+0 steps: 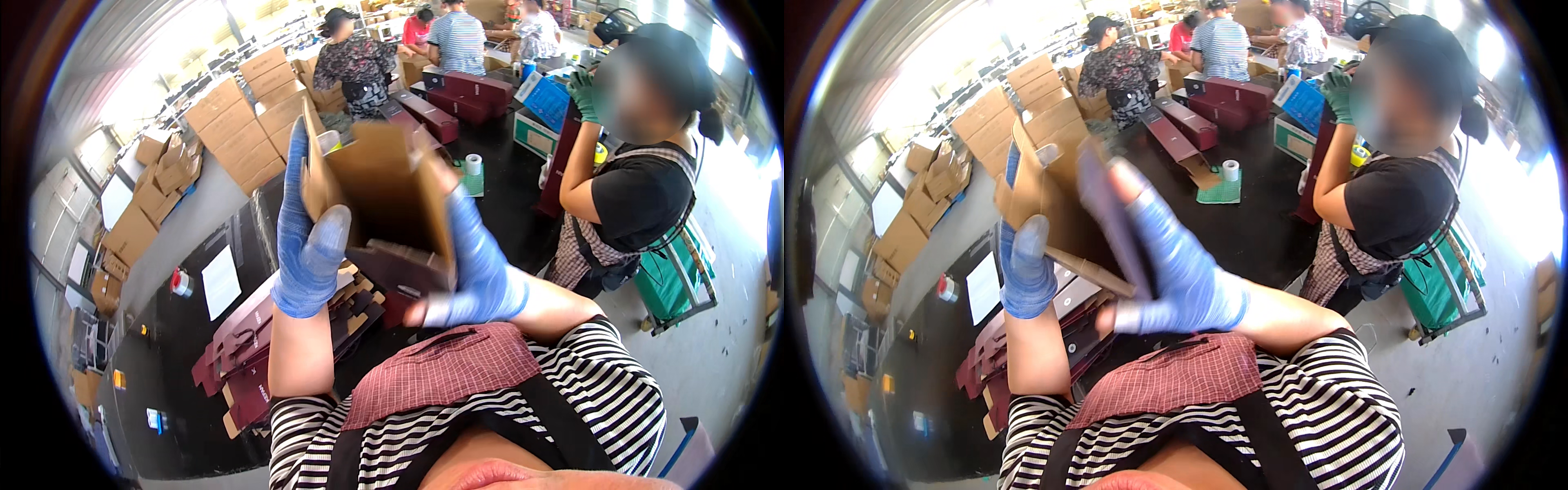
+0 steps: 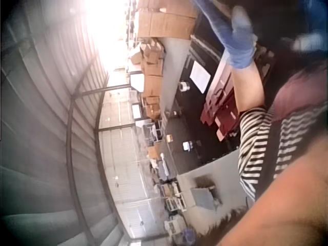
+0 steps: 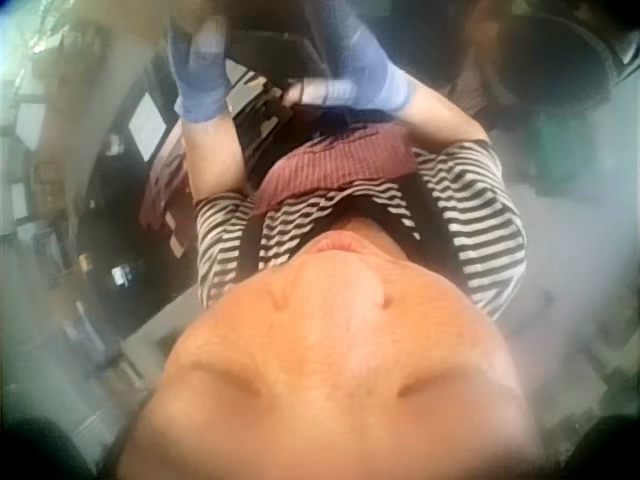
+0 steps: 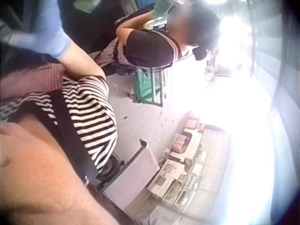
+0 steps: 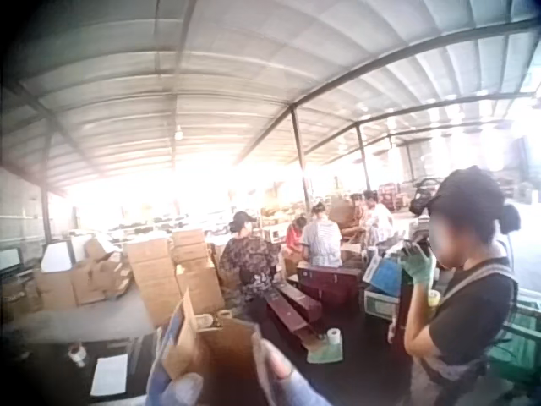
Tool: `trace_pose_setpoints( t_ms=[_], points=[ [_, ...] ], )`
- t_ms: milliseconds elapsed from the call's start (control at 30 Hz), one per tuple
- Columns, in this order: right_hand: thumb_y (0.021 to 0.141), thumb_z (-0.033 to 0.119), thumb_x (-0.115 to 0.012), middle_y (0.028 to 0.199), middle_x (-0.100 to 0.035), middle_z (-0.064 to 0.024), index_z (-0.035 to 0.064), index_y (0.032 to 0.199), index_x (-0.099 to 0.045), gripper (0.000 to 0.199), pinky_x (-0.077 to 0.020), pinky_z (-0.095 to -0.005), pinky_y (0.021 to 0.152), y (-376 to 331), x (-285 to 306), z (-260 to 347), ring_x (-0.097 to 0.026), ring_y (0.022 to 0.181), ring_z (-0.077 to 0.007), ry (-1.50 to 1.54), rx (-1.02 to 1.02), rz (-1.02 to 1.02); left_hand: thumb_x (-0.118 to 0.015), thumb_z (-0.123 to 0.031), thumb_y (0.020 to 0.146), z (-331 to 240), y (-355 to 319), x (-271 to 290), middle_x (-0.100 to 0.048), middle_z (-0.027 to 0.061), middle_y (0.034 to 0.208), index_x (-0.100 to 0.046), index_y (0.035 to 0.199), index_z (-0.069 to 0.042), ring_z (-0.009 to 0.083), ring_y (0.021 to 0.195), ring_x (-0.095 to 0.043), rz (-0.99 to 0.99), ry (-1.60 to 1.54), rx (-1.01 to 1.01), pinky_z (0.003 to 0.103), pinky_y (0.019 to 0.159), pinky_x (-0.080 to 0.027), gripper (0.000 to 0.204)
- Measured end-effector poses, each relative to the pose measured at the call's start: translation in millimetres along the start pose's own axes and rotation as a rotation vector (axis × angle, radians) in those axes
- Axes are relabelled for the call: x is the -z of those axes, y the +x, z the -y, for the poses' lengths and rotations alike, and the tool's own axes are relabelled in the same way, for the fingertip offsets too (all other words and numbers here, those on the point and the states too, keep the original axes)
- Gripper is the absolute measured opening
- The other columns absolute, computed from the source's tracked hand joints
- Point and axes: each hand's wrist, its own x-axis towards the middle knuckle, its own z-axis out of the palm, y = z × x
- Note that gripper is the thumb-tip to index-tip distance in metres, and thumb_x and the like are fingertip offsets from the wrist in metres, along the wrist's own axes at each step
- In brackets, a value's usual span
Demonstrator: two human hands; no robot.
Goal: The person folds flat maroon cardboard sheets into rectangular boxes by hand. They repeatedly pick up a sheet, fold the side flaps, tuck the ends to form the box shape, and place the finished unit on a growing stack on the table.
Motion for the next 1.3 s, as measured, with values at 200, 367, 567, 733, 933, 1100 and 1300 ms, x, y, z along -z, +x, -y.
trace_pose_setpoints(
  t_ms=[200, 367, 567, 733, 933, 1100, 1300],
  points=[
    [0.073, 0.024, -0.088, 0.162, -0.016, -0.0183, 0.007, 0.157, 0.005, 0.127, -0.0195, -0.0405, 0.118, 8.4, 15.7, -15.5, -0.022, 0.148, -0.0282, 0.109, 0.055, -0.036, -0.069, -0.043, 0.085, 14.5, -20.8, 9.8, -0.033, 0.0215, 0.154, -0.028, 0.151, 0.005, 0.0306, 0.145, -0.031, 0.101, 0.234, -0.231, 0.039, 0.116, -0.024, 0.091],
    [0.072, 0.026, -0.089, 0.163, -0.009, -0.0184, 0.0082, 0.158, 0.003, 0.126, -0.0178, -0.0429, 0.118, 6.4, 22.8, -18.5, -0.019, 0.149, -0.0303, 0.067, 0.109, 0.04, -0.071, -0.047, 0.083, -0.9, -22.7, 13.6, -0.039, 0.0219, 0.149, -0.042, 0.146, 0.002, 0.0331, 0.14, -0.038, 0.179, 0.404, -0.219, 0.041, 0.114, -0.027, 0.085],
    [0.068, 0.034, -0.09, 0.163, -0.002, -0.0207, 0.0062, 0.156, -0.012, 0.121, -0.0147, -0.046, 0.119, 18.2, 32.2, 2.1, -0.013, 0.15, -0.0338, -0.079, 0.139, 0.018, -0.072, -0.057, 0.079, -5.8, -26.1, 15.2, -0.035, 0.0245, 0.146, -0.054, 0.136, 0.003, 0.0368, 0.132, -0.043, 0.298, 0.537, -0.258, 0.043, 0.11, -0.033, 0.084],
    [0.065, 0.047, -0.089, 0.16, -0.011, -0.0235, 0.0053, 0.144, -0.039, 0.102, -0.0212, -0.0491, 0.115, 29.9, 47.9, 6.7, -0.022, 0.146, -0.0391, -0.139, 0.192, 0.114, -0.073, -0.055, 0.079, 5.7, -29.3, 9.8, -0.031, 0.0257, 0.148, -0.056, 0.133, 0.002, 0.0415, 0.13, -0.045, 0.335, 0.497, -0.224, 0.045, 0.107, -0.038, 0.081],
    [0.066, 0.05, -0.086, 0.152, -0.025, -0.0209, 0.0068, 0.138, -0.039, 0.096, -0.0316, -0.0475, 0.111, 13.6, 40.2, 4.4, -0.036, 0.137, -0.0356, 0.17, -0.074, -0.033, -0.074, -0.059, 0.076, 17.3, -36.6, -0.7, -0.029, 0.029, 0.15, -0.056, 0.134, 0.0, 0.0465, 0.133, -0.042, 0.348, 0.482, -0.227, 0.047, 0.109, -0.036, 0.085],
    [0.075, 0.018, -0.081, 0.144, -0.039, -0.0146, 0.0048, 0.133, -0.043, 0.071, -0.0289, -0.0403, 0.111, 9.3, 42.9, 15.9, -0.041, 0.131, -0.0245, 0.231, -0.167, -0.091, -0.081, -0.061, 0.067, 7.5, -34.6, -8.0, -0.03, 0.0301, 0.149, -0.055, 0.135, -0.002, 0.0472, 0.132, -0.042, 0.382, 0.525, -0.209, 0.048, 0.108, -0.038, 0.093],
    [0.076, 0.014, -0.08, 0.152, -0.032, -0.015, 0.0058, 0.138, -0.041, 0.074, -0.0284, -0.0408, 0.112, -0.1, 47.7, 25.5, -0.039, 0.136, -0.0253, 0.209, -0.2, -0.093, -0.085, -0.056, 0.064, 3.0, -36.9, -18.7, -0.034, 0.0292, 0.147, -0.058, 0.131, -0.002, 0.0451, 0.13, -0.046, 0.367, 0.613, -0.246, 0.048, 0.105, -0.041, 0.09]
  ],
)
